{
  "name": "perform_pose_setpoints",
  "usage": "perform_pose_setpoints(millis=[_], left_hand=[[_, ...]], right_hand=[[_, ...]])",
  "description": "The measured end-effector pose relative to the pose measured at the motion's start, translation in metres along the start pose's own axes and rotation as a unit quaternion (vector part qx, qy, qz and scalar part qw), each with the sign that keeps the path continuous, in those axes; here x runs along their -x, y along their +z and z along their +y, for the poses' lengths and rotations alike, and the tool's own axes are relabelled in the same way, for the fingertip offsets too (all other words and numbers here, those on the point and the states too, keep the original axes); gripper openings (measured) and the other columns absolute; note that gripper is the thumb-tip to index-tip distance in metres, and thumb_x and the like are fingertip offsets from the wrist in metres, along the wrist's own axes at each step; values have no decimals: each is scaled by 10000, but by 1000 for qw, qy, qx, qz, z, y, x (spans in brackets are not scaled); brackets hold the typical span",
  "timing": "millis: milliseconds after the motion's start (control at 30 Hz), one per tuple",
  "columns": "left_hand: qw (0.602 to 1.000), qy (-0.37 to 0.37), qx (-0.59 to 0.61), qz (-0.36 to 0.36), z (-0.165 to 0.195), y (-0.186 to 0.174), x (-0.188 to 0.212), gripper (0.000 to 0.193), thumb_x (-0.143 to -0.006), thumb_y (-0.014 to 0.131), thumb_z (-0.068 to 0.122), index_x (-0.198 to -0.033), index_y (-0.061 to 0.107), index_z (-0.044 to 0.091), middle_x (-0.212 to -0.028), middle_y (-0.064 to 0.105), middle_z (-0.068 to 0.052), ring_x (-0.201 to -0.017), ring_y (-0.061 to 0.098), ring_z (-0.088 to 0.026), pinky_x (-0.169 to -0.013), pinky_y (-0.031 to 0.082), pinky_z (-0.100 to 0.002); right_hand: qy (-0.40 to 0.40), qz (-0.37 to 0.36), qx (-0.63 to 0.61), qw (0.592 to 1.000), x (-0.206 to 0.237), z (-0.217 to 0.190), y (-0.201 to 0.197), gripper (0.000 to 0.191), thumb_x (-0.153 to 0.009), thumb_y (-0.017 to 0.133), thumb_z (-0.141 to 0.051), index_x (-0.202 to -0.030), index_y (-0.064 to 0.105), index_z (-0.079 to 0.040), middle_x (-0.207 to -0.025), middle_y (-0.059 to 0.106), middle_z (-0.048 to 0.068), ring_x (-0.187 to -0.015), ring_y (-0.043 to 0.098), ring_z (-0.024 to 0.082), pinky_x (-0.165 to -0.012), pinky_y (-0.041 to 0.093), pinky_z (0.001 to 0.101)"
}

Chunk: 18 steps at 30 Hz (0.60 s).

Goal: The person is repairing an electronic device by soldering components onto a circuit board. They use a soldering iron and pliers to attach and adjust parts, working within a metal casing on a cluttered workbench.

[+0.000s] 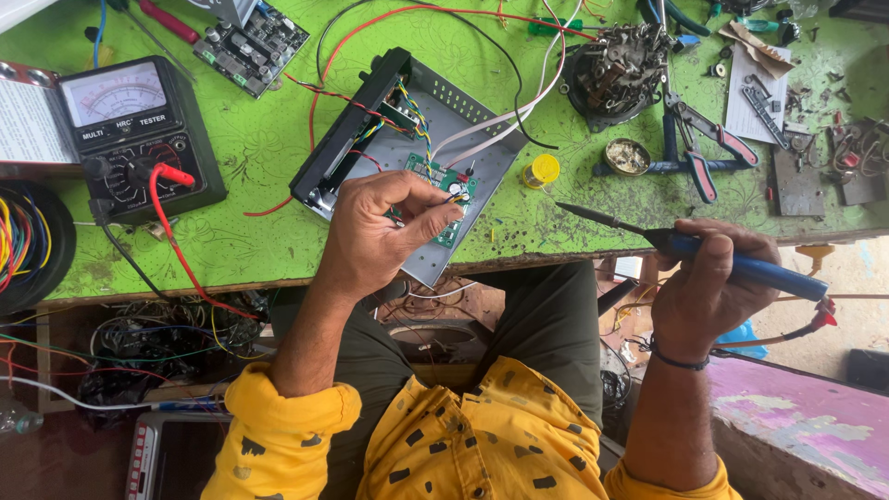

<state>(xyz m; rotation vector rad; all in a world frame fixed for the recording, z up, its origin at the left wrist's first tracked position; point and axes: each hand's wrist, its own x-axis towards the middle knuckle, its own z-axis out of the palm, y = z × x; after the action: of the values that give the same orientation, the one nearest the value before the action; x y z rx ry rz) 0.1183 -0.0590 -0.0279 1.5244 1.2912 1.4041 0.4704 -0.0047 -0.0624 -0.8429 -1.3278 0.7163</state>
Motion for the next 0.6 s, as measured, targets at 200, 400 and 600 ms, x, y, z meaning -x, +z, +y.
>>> perform_pose_setpoints(millis=[200,400,600], left_hand=[[1000,2,5,-4,-2,0,1,175,-915,827,186,-931,747,31,-805,732,-13,-668,642,-42,-617,518,-226],[999,34,14,-11,-6,-3,2,180,-914,819,199,-953,752,37,-868,749,-23,-739,653,-52,-672,535,-233],[997,-4,73,4,-2,3,-3,173,-928,805,197,-968,747,39,-854,748,-24,-759,662,-54,-691,537,-238]], right_hand=[[-5,3,4,1000,3,7,-6,291,-1164,681,-245,-1151,527,2,-1020,691,176,-924,660,184,-832,539,297],[112,85,-129,982,13,16,-4,259,-1156,673,-241,-1063,571,-21,-953,692,160,-832,674,189,-729,544,306],[322,133,-335,876,11,28,12,295,-1077,636,-358,-960,648,-88,-857,709,108,-667,653,180,-566,512,289]])
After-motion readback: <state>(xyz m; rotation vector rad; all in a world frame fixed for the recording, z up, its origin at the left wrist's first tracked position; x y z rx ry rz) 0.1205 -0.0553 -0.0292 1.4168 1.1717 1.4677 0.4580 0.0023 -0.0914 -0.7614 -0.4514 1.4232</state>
